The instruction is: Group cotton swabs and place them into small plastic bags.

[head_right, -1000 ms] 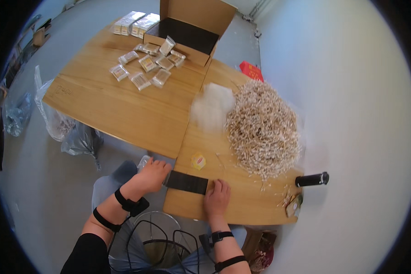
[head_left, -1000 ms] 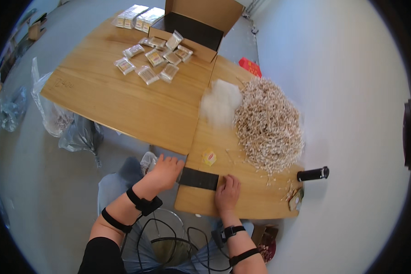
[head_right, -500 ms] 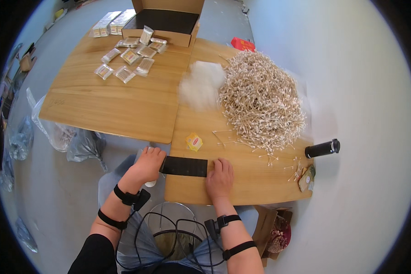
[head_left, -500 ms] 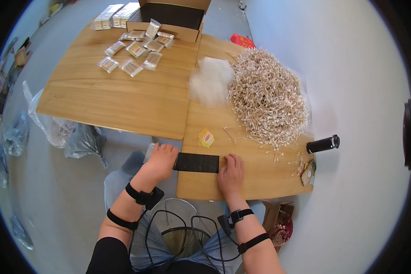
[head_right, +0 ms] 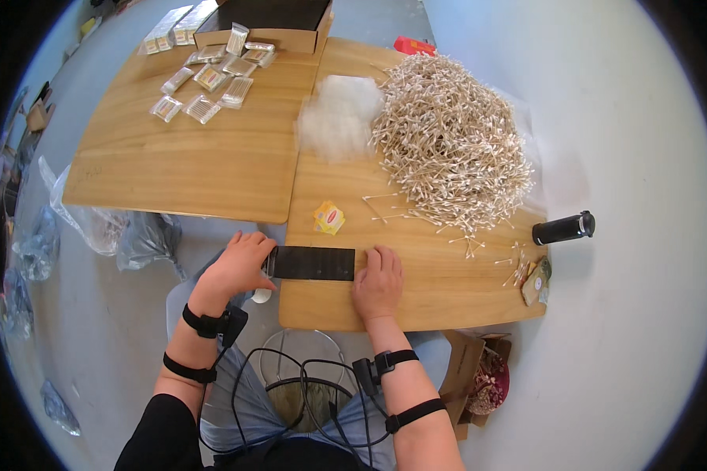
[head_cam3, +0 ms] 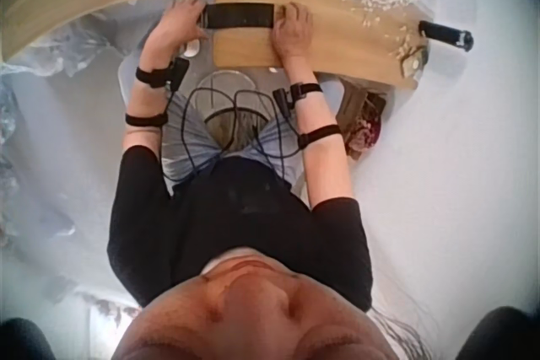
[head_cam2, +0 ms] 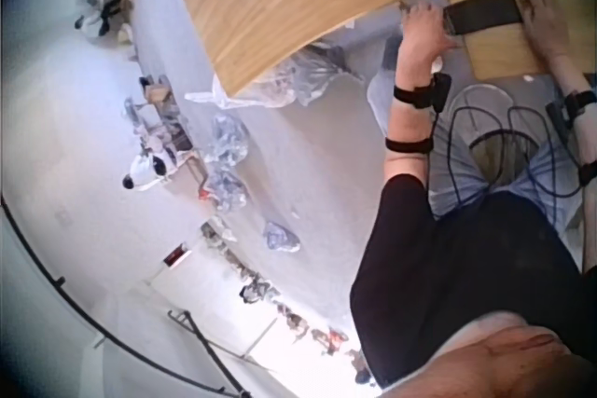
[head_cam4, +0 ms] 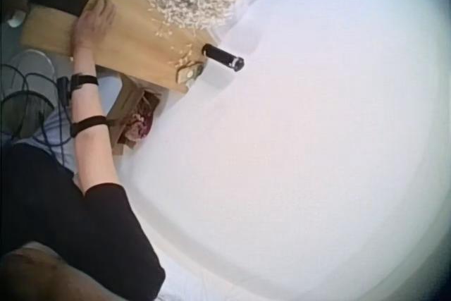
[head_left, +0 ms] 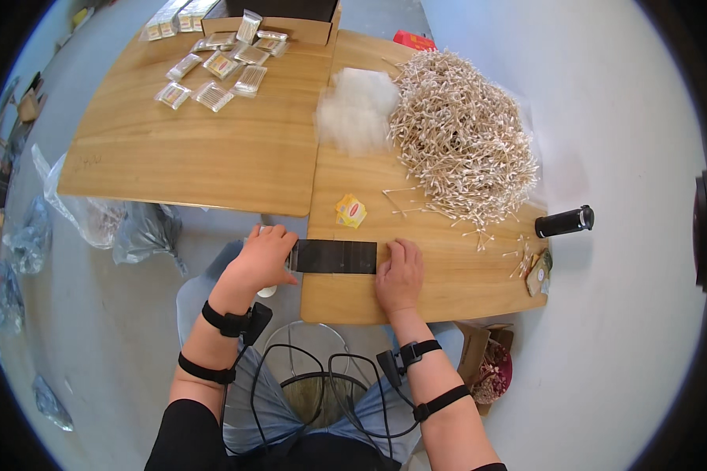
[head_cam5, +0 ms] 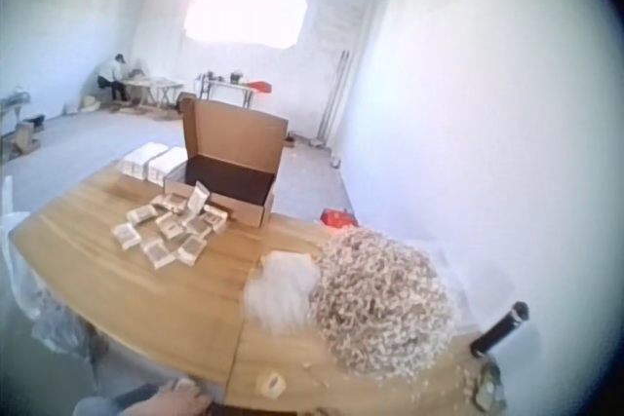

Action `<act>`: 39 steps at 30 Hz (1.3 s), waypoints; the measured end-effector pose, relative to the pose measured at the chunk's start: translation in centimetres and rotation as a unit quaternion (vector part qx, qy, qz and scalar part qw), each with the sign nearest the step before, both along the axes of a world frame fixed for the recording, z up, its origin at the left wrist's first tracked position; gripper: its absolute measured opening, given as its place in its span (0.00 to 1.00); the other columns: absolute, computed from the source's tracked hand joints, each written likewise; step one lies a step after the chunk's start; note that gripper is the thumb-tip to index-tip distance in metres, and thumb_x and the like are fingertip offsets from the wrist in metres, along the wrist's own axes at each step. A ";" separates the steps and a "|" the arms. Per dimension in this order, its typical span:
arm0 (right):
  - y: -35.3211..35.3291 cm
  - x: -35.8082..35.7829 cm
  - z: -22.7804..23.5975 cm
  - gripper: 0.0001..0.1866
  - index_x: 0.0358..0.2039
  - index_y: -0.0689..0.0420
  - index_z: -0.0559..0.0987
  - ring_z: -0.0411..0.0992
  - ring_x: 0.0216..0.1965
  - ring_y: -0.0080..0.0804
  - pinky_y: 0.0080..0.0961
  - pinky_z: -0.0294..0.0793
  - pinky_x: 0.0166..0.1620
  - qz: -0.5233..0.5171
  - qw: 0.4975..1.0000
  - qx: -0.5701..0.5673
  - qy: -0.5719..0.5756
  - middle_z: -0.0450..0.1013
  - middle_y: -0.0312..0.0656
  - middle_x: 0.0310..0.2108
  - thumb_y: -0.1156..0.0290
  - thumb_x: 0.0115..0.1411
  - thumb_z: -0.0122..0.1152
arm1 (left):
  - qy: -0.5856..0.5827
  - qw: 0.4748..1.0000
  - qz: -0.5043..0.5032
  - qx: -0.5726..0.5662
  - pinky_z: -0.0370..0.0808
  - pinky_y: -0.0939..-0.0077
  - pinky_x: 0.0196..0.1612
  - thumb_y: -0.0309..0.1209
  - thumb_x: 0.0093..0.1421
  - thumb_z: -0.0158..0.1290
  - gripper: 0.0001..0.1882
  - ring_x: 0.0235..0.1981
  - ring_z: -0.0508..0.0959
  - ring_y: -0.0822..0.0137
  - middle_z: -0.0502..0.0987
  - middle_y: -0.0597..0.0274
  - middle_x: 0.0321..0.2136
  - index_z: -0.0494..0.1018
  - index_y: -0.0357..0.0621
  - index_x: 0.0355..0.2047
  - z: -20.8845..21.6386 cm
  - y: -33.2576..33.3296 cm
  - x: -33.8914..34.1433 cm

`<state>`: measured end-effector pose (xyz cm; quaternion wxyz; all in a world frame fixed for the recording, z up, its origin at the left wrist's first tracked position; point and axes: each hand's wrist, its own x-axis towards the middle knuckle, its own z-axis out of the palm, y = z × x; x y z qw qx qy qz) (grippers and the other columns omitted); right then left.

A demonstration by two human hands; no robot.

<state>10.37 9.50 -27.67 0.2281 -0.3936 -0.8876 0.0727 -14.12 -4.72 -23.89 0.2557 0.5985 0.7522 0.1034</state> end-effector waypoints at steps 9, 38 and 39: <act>0.1 0.0 0.1 0.18 0.44 0.57 0.75 0.66 0.55 0.48 0.43 0.65 0.58 0.002 1.000 0.005 -0.006 0.71 0.46 0.49 0.77 0.50 0.58 | -0.042 0.999 -0.024 0.009 0.66 0.56 0.57 0.31 0.39 0.72 0.38 0.52 0.71 0.48 0.74 0.52 0.45 0.70 0.42 0.52 -0.5 0.3 -0.5; 0.1 -0.1 0.3 0.17 0.43 0.61 0.74 0.68 0.52 0.53 0.46 0.68 0.55 0.030 0.999 0.017 0.002 0.71 0.51 0.47 0.83 0.50 0.54 | 0.067 0.980 -0.064 0.174 0.56 0.51 0.68 0.35 0.49 0.65 0.35 0.62 0.67 0.57 0.72 0.55 0.55 0.67 0.39 0.56 -2.0 2.1 5.4; 0.1 -0.1 0.3 0.17 0.43 0.61 0.74 0.68 0.52 0.54 0.46 0.68 0.55 0.031 0.999 0.016 0.001 0.71 0.51 0.47 0.84 0.50 0.54 | 0.071 0.971 -0.050 0.221 0.58 0.54 0.67 0.35 0.48 0.65 0.32 0.59 0.69 0.58 0.74 0.56 0.52 0.68 0.40 0.53 -2.6 2.0 5.6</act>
